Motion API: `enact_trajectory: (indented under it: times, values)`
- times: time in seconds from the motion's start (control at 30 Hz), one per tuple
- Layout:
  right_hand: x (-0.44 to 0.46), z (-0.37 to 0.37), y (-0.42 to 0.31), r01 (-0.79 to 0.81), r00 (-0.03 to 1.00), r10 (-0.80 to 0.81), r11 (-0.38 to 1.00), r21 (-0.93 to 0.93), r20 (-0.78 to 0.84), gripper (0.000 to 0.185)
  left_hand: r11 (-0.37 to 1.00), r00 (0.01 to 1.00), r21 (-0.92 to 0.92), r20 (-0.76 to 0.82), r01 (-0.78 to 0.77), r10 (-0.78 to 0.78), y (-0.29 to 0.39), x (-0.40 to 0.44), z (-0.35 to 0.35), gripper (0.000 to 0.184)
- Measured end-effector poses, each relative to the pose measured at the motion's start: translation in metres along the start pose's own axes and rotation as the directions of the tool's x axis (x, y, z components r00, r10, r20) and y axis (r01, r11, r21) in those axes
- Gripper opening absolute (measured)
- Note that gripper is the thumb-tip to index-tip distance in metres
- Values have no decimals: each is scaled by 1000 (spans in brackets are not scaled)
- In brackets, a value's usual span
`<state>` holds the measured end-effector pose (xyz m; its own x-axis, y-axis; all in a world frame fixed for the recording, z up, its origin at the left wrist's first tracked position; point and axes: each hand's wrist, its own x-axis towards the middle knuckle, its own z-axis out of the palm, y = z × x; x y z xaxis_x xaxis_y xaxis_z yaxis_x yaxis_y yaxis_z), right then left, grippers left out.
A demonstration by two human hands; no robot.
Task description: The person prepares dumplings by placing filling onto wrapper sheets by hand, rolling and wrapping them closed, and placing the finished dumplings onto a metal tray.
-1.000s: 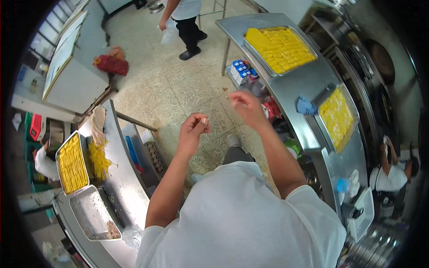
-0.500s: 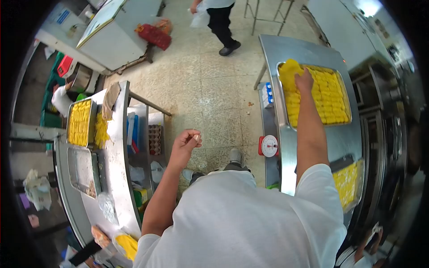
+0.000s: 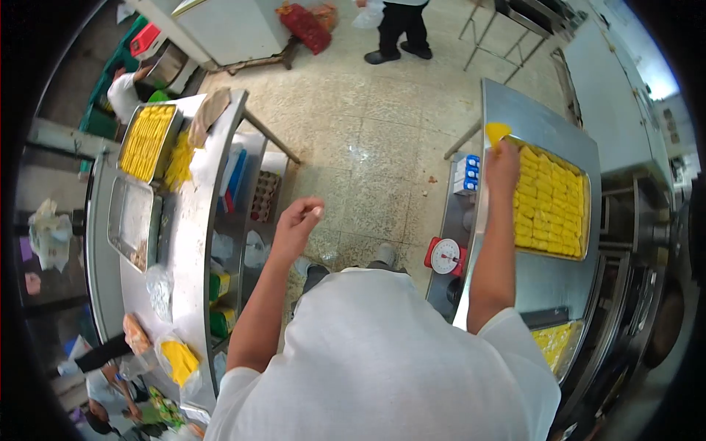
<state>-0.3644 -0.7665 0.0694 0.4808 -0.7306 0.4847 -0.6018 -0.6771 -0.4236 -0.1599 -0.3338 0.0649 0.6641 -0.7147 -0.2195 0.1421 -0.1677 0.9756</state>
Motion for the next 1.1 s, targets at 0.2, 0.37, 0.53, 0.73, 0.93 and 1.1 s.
enact_trajectory:
  times: [0.2,0.37,0.53,0.73,0.93,1.1]
  values:
    - [-94,32,-253,-397,473,-471,641,657,745,16,890,916,315,-122,-329,382,39,-4,-19,51]
    - [-143,71,-373,-769,314,-648,255,586,694,15,964,978,-223,-185,-142,101,31,-54,-115,58]
    - [-171,93,-476,-697,15,-753,464,547,657,28,886,800,-259,-572,-385,181,4,-133,-208,50]
    - [-231,108,-607,-574,-320,-736,651,497,596,33,733,459,-183,-867,-656,194,-13,-240,-290,38]
    - [-322,112,-709,-553,-555,-727,685,474,403,17,746,95,70,-980,-662,176,-28,-342,-317,34]
    - [-434,87,-788,-578,-604,-773,593,561,194,17,863,-363,357,-904,-357,224,-47,-447,-335,33]
